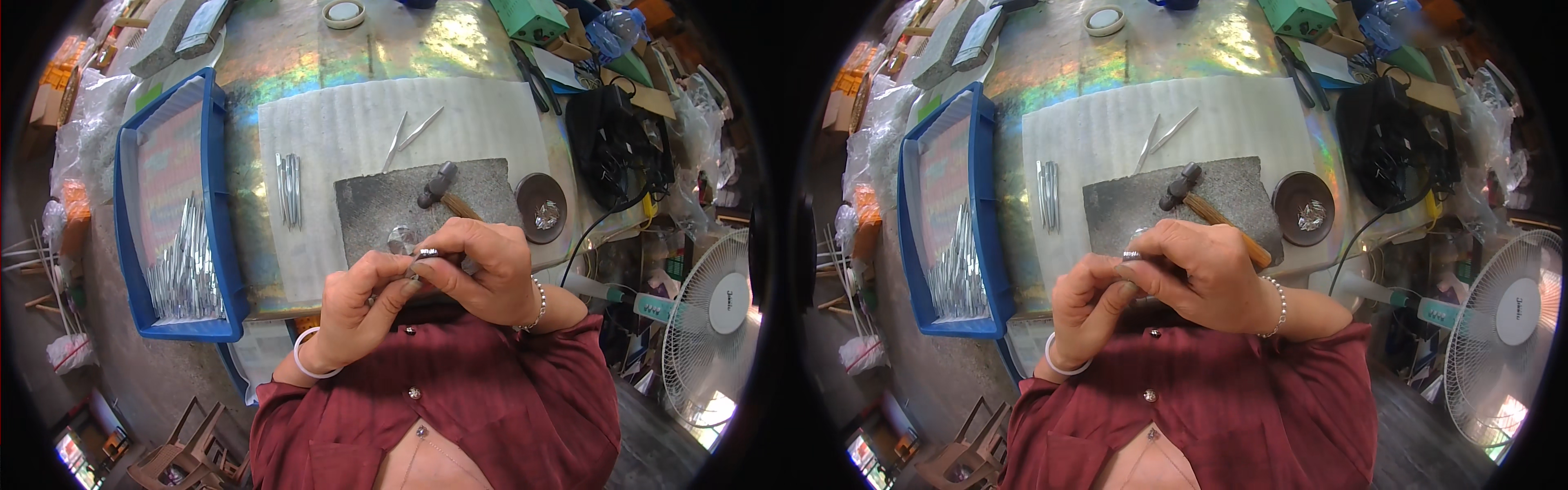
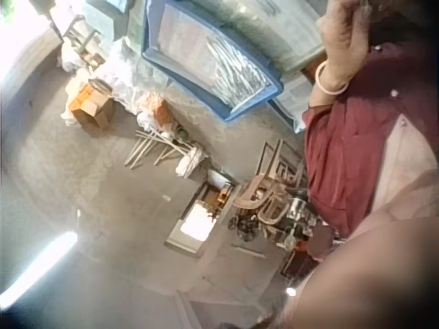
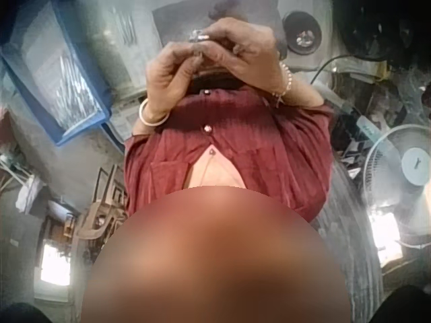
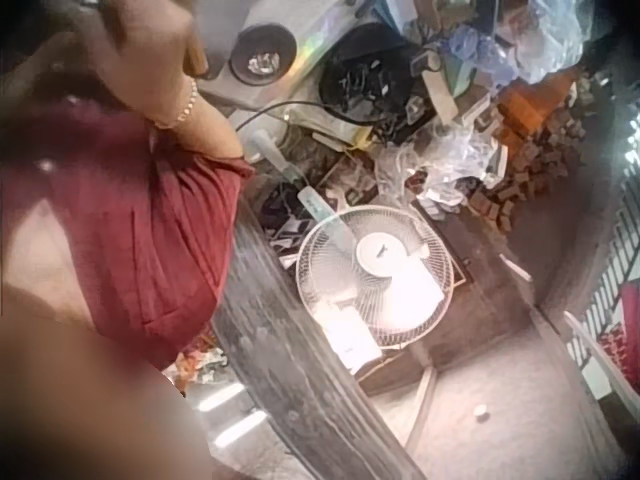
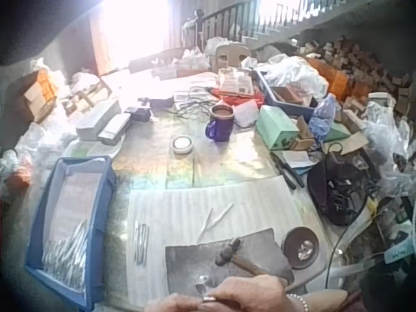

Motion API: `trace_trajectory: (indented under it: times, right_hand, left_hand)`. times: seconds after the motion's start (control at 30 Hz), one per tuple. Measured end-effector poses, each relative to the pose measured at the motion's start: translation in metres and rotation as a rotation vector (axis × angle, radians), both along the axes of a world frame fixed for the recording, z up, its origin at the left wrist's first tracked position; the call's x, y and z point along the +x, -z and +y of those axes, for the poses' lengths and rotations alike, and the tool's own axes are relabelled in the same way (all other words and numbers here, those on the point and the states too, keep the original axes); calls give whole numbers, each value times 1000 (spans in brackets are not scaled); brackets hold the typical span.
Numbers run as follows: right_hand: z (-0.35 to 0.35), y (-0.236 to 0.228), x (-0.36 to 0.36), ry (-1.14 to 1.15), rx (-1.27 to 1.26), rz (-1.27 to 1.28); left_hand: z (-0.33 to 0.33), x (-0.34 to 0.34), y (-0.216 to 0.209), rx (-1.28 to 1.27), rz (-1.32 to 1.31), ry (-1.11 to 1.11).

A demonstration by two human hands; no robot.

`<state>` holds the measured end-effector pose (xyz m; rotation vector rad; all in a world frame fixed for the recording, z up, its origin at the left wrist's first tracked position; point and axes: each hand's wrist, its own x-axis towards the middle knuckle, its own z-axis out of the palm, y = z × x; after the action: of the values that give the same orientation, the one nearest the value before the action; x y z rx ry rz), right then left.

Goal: The recorder uses a hammer and a punch to shape or mark small metal rods on an anvil block at a workshop table.

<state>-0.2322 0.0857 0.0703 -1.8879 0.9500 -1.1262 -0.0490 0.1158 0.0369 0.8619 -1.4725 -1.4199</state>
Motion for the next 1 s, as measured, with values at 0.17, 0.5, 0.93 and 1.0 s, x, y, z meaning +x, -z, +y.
trace_trajectory:
  times: [0.17,0.5,0.93,1.0]
  right_hand:
    - [0,0,1,-11,29,-44]
    - [-2,1,0,-59,11,-57]
    - [5,-3,1,-67,12,-6]
    - [5,-5,1,-64,47,10]
  left_hand:
    - [-3,-3,-5,110,203,62]
    - [-5,-1,-5,58,183,58]
    - [2,2,-4,104,202,82]
    - [2,3,-5,91,149,90]
